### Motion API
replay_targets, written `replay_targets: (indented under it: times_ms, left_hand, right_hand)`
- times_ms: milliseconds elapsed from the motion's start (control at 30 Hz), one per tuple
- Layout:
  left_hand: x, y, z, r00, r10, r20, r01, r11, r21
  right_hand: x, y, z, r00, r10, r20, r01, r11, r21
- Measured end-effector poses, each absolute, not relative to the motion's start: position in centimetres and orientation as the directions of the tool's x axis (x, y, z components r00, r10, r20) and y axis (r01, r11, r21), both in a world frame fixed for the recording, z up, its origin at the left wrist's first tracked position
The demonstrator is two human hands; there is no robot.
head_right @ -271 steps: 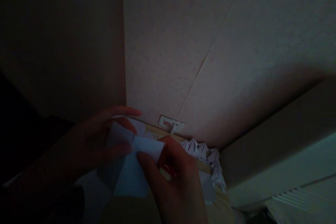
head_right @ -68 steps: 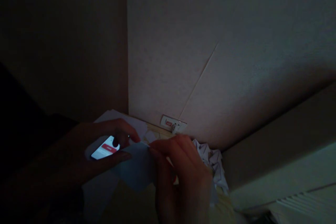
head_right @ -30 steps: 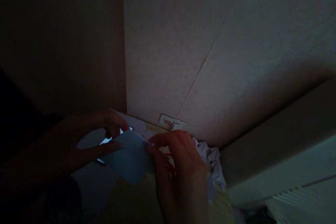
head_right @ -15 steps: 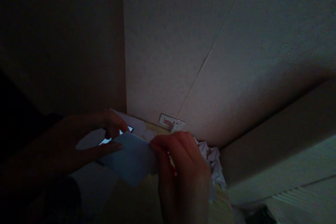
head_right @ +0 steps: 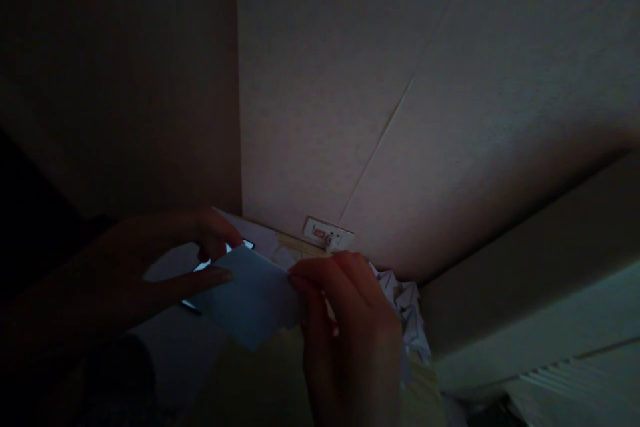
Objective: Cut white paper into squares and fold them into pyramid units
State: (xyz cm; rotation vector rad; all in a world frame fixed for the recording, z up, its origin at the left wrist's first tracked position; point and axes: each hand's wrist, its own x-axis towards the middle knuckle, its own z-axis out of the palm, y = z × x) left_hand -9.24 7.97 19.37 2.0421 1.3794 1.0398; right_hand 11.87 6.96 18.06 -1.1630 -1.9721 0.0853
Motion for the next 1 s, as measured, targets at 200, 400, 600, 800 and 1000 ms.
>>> replay_targets:
  times_ms: [200,400,600,800,1000]
  left_hand:
    - [-9.36,8.16,19.07,0.218,0.916,0.336,0.574,-0.399,0.715]
    - [-9.28,7.82,19.46,0.165,0.923,0.348,0.583,-0.376,0.720]
    - [-9.50,7.93,19.54,0.190,0.920,0.343,0.602,-0.385,0.700]
    - [-9.39,8.02,19.41,0.185,0.918,0.351,0.614,-0.387,0.688]
    - [-9.07,7.74,19.09,0.122,0.907,0.404,0.559,-0.399,0.727]
  right_hand:
    - [11.98,7.12,18.03,-0.247,0.745,0.620,0.700,0.579,-0.417]
    - [12.21,7.06,18.02,-0.266,0.769,0.581,0.681,0.577,-0.452]
    - [12.13,7.03,17.98,-0.254,0.775,0.579,0.701,0.560,-0.442]
    - [12.07,7.00,18.03,-0.232,0.776,0.587,0.716,0.545,-0.437]
    - [12.35,7.08,17.94,-0.243,0.770,0.590,0.689,0.565,-0.454]
